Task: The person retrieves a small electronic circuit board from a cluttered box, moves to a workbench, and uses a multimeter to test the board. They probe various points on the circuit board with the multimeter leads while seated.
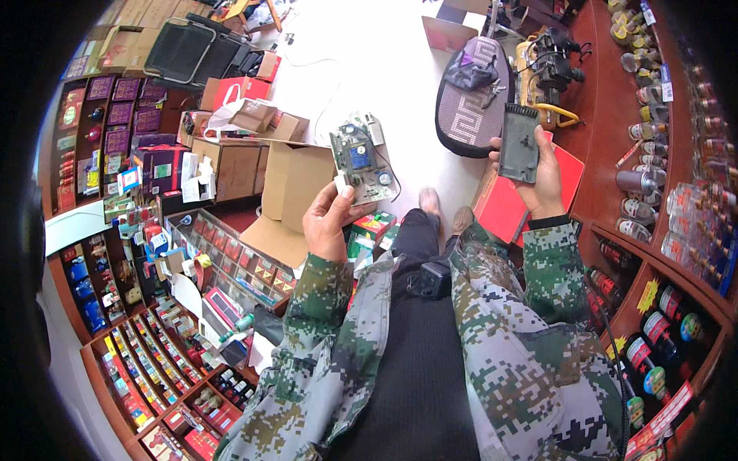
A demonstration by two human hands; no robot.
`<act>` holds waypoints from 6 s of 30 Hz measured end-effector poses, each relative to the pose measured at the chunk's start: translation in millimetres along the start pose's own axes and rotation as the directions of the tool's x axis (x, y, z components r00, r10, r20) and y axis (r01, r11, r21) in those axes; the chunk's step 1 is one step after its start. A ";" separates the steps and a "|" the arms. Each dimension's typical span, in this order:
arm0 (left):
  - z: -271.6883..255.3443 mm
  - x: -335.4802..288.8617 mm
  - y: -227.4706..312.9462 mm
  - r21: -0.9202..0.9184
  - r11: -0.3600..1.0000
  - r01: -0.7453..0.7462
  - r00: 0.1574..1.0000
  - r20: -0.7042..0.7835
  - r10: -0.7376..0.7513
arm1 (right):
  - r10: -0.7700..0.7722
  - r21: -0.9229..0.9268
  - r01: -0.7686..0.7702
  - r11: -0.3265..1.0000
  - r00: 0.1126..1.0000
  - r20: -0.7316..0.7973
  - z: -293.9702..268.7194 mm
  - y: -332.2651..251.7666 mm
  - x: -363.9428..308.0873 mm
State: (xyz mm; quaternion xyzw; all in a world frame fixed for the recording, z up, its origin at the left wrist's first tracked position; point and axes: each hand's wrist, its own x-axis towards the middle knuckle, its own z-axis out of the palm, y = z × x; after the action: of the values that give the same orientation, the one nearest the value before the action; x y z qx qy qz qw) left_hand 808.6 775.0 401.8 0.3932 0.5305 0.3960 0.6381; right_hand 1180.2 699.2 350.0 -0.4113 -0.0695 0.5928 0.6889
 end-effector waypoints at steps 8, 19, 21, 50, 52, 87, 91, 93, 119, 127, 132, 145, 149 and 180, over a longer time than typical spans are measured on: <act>24.1 92.1 18.6 -0.001 0.973 0.231 0.971 0.066 -0.230 | -0.042 0.045 0.046 0.998 0.996 -0.075 2.1 -12.1 30.5; 27.5 189.7 52.0 -0.140 0.932 0.334 0.943 0.055 -0.329 | 0.053 0.076 -0.047 0.996 0.996 -0.076 83.3 -3.6 128.1; 21.3 191.9 59.0 -0.183 0.937 0.297 0.954 0.013 -0.300 | 0.104 0.003 -0.104 0.995 0.995 -0.007 108.8 -6.3 156.3; 63.3 355.8 73.2 -0.645 0.764 -0.016 0.816 -0.450 -0.363 | 0.504 -0.274 -0.429 0.861 0.796 0.336 289.5 -55.6 583.2; 51.0 375.1 88.1 -0.618 0.784 0.057 0.813 -0.427 -0.396 | 0.503 -0.240 -0.450 0.861 0.823 0.265 302.9 -51.3 589.3; -36.9 834.2 256.7 -0.718 0.694 -0.059 0.732 -0.504 -0.459 | 0.582 -0.660 -0.188 0.727 0.680 0.447 564.9 43.6 1070.1; -46.6 870.5 259.3 -0.730 0.683 0.015 0.764 -0.433 -0.479 | 0.341 -0.779 0.313 0.543 0.766 0.545 582.6 55.2 1078.3; -61.5 888.6 267.7 -0.744 0.666 0.043 0.778 -0.393 -0.490 | 0.233 -0.771 0.409 0.487 0.790 0.567 594.2 60.7 1082.5; -182.4 923.1 235.5 -0.814 0.574 0.084 0.634 -0.401 -0.662 | 0.379 -0.711 -0.410 0.571 0.900 -0.214 516.3 261.2 1160.2; -223.0 914.3 224.6 -0.795 0.589 0.147 0.603 -0.400 -0.691 | 0.524 -0.513 -0.712 0.480 0.702 -0.483 550.5 378.9 1208.7; -242.9 924.9 212.8 -0.794 0.587 0.158 0.542 -0.427 -0.724 | 0.601 -0.472 -0.738 0.483 0.671 -0.434 592.1 431.2 1244.9; -255.4 975.5 232.2 -0.798 0.561 0.220 0.635 -0.320 -0.703 | 0.531 -0.826 -0.470 0.310 0.806 -0.260 657.4 494.3 1266.2; -253.4 983.2 234.3 -0.794 0.563 0.229 0.637 -0.315 -0.703 | 0.541 -0.906 -0.325 0.273 0.830 -0.135 654.0 461.4 1240.2; 44.0 1239.1 237.7 -0.244 0.881 0.405 0.886 -0.135 -0.444 | 0.393 -0.504 -0.395 0.768 0.912 -0.116 411.1 -41.8 1098.4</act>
State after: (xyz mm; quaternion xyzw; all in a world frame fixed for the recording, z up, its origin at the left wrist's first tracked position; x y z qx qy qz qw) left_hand 984.2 2004.2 173.6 0.1589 0.6168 0.3344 0.6946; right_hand 1287.8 1859.9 214.8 -0.5871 -0.1368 0.6825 0.4132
